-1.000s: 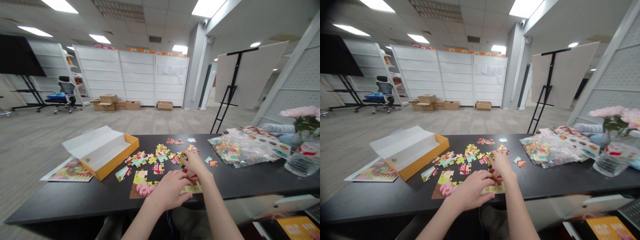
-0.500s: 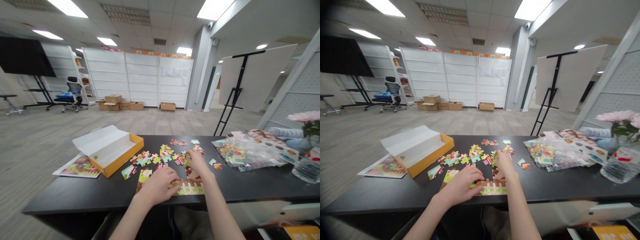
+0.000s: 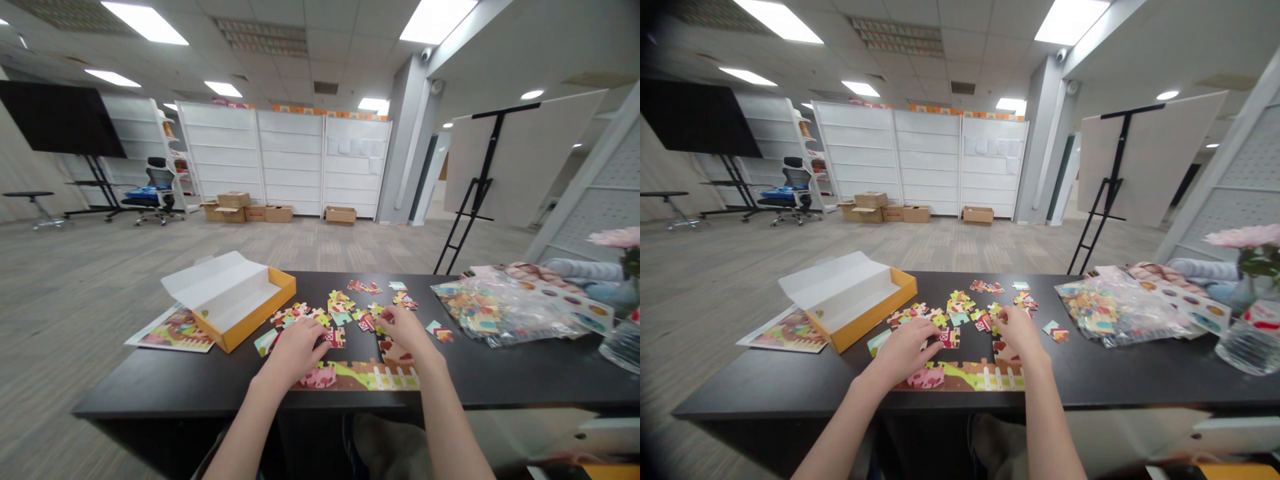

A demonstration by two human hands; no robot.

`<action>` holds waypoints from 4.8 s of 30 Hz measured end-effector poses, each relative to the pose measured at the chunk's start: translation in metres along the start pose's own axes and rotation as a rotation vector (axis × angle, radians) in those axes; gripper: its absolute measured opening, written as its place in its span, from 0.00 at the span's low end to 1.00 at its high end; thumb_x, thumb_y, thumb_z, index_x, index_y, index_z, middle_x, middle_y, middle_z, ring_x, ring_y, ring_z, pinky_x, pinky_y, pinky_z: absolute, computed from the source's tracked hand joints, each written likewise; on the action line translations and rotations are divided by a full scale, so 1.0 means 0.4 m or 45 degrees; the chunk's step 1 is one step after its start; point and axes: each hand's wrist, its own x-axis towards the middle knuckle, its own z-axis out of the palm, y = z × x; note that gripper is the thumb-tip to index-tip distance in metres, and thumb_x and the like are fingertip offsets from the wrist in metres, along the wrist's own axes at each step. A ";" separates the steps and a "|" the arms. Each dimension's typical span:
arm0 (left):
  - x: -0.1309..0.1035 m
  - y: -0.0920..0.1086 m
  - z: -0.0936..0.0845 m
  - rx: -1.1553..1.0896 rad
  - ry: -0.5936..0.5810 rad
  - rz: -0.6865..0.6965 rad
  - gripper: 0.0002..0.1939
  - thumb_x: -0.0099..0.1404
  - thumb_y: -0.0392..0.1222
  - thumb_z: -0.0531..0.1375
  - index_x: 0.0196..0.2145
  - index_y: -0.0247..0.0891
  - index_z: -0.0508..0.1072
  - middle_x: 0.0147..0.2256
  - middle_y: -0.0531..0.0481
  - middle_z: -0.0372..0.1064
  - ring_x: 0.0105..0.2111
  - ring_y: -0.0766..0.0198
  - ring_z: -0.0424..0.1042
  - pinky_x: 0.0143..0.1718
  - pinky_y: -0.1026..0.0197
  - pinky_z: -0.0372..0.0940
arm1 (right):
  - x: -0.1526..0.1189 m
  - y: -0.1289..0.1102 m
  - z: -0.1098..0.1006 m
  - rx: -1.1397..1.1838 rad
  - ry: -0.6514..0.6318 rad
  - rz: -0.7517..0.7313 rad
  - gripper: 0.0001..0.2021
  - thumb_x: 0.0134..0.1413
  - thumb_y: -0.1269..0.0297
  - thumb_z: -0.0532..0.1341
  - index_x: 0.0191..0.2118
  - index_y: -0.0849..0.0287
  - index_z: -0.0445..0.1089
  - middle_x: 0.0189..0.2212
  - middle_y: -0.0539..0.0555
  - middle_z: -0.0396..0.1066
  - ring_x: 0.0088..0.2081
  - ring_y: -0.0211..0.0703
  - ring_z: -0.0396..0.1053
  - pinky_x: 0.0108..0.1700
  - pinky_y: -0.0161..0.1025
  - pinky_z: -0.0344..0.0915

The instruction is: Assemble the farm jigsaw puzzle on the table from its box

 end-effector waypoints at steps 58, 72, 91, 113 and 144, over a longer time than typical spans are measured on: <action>0.122 0.131 0.061 -1.433 0.253 -0.325 0.18 0.61 0.52 0.66 0.41 0.36 0.72 0.29 0.51 0.75 0.27 0.64 0.76 0.29 0.63 0.70 | -0.090 -0.126 -0.101 1.130 -0.481 -0.282 0.18 0.54 0.54 0.66 0.48 0.56 0.72 0.30 0.50 0.73 0.31 0.39 0.70 0.27 0.32 0.64; 0.124 0.153 0.092 -1.497 0.130 -0.368 0.15 0.58 0.48 0.68 0.37 0.37 0.71 0.32 0.48 0.78 0.35 0.58 0.80 0.38 0.59 0.73 | -0.062 -0.047 -0.080 1.119 -0.230 -0.242 0.18 0.52 0.53 0.67 0.45 0.56 0.68 0.29 0.49 0.74 0.29 0.40 0.70 0.30 0.36 0.64; 0.044 0.229 0.111 -0.454 -0.221 0.226 0.19 0.63 0.46 0.68 0.52 0.50 0.75 0.58 0.50 0.69 0.57 0.52 0.66 0.59 0.48 0.61 | -0.026 0.182 -0.049 0.730 -0.144 -0.006 0.14 0.50 0.58 0.64 0.41 0.58 0.71 0.33 0.55 0.79 0.36 0.48 0.78 0.38 0.40 0.71; 0.036 0.239 0.098 -0.365 -0.237 0.243 0.16 0.66 0.47 0.65 0.50 0.46 0.73 0.59 0.50 0.67 0.57 0.52 0.66 0.59 0.47 0.61 | -0.042 0.140 -0.080 0.175 -0.045 0.024 0.09 0.50 0.57 0.65 0.33 0.58 0.76 0.27 0.52 0.75 0.28 0.41 0.69 0.31 0.35 0.61; 0.038 0.243 0.093 -0.326 -0.237 0.264 0.15 0.66 0.47 0.64 0.50 0.45 0.73 0.62 0.49 0.65 0.58 0.50 0.65 0.58 0.45 0.61 | -0.041 0.116 -0.083 0.142 -0.132 0.115 0.11 0.48 0.56 0.68 0.36 0.57 0.76 0.20 0.46 0.68 0.22 0.38 0.65 0.25 0.33 0.52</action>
